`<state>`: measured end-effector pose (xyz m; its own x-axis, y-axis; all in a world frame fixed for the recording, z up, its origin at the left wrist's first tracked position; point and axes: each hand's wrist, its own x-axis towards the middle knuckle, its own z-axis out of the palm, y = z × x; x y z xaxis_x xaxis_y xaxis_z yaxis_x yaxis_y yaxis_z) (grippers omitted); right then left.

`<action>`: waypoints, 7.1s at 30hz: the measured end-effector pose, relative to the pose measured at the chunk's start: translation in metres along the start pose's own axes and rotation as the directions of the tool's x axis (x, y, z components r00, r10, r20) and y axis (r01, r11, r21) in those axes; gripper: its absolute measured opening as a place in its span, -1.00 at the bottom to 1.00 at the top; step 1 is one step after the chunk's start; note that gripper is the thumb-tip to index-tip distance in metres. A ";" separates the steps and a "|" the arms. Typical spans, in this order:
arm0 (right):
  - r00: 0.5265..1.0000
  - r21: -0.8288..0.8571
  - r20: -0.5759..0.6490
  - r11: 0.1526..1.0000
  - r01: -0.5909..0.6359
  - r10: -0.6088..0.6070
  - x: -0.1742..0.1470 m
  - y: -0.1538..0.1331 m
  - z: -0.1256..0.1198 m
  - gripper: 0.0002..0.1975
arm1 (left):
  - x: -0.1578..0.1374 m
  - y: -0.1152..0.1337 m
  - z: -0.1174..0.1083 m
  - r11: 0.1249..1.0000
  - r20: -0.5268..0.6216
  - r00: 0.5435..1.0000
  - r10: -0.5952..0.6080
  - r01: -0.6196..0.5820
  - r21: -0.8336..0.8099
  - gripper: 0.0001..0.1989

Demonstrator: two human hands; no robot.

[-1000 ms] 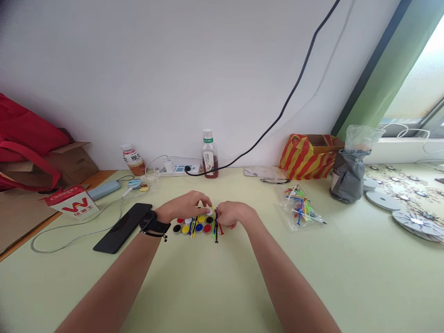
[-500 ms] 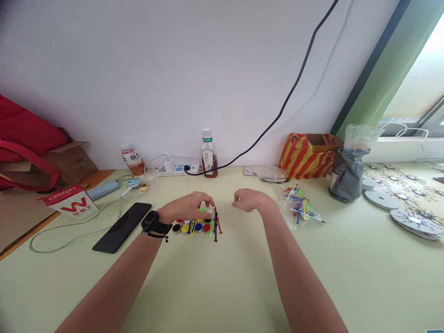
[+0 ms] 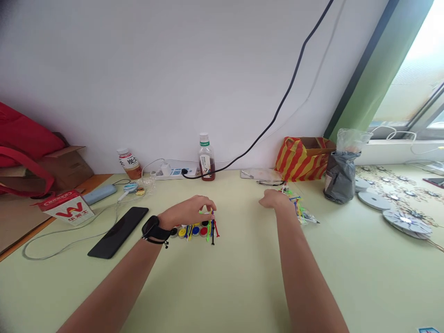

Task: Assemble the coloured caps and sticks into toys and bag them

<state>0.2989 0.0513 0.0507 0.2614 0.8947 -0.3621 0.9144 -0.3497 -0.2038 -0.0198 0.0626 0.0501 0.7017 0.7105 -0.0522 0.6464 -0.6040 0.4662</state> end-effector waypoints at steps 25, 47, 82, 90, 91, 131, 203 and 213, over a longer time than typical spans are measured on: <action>0.867 0.320 -0.143 0.807 0.496 -0.477 0.030 -0.031 0.039 -0.87 | 0.006 0.011 0.023 0.997 -0.072 0.995 0.069 -0.071 -0.019 -0.62; 0.740 0.434 -0.598 0.651 0.622 -0.308 -0.034 -0.002 -0.049 -0.81 | 0.021 0.059 0.081 0.979 -0.256 0.967 0.005 -0.057 -0.195 -0.43; 0.614 -0.190 -0.544 0.797 0.574 -0.572 -0.035 0.016 0.085 -0.69 | -0.032 0.096 0.112 0.979 -0.436 0.877 0.203 -0.189 0.075 -0.85; 0.521 0.076 -0.682 0.659 0.748 -0.513 -0.062 -0.003 0.084 -0.72 | -0.030 0.088 0.104 0.997 -0.668 0.743 0.022 -0.069 -0.043 -0.64; 0.535 0.181 -0.681 0.594 0.784 -0.499 -0.066 -0.008 0.087 -0.72 | -0.031 0.089 0.104 0.995 -0.669 0.743 0.012 -0.076 -0.067 -0.61; 0.661 -0.253 -0.555 0.860 0.444 -0.504 -0.028 0.011 0.104 -0.70 | -0.022 0.059 0.101 0.962 -0.475 0.870 0.128 0.006 0.272 -0.61; 0.676 -0.061 -0.635 0.897 0.438 -0.374 0.002 0.069 0.086 -0.82 | -0.026 0.063 0.110 0.966 -0.475 0.875 0.092 0.038 0.257 -0.61; 0.643 -0.099 -0.660 0.894 0.438 -0.388 -0.001 0.069 0.082 -0.71 | -0.026 0.062 0.112 0.970 -0.483 0.873 0.074 0.049 0.237 -0.61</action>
<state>0.3367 0.0034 -0.0381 0.0172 0.8947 0.4463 0.9621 0.1067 -0.2509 0.0357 -0.0337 -0.0181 0.5153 0.7499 0.4149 0.7329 -0.6365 0.2403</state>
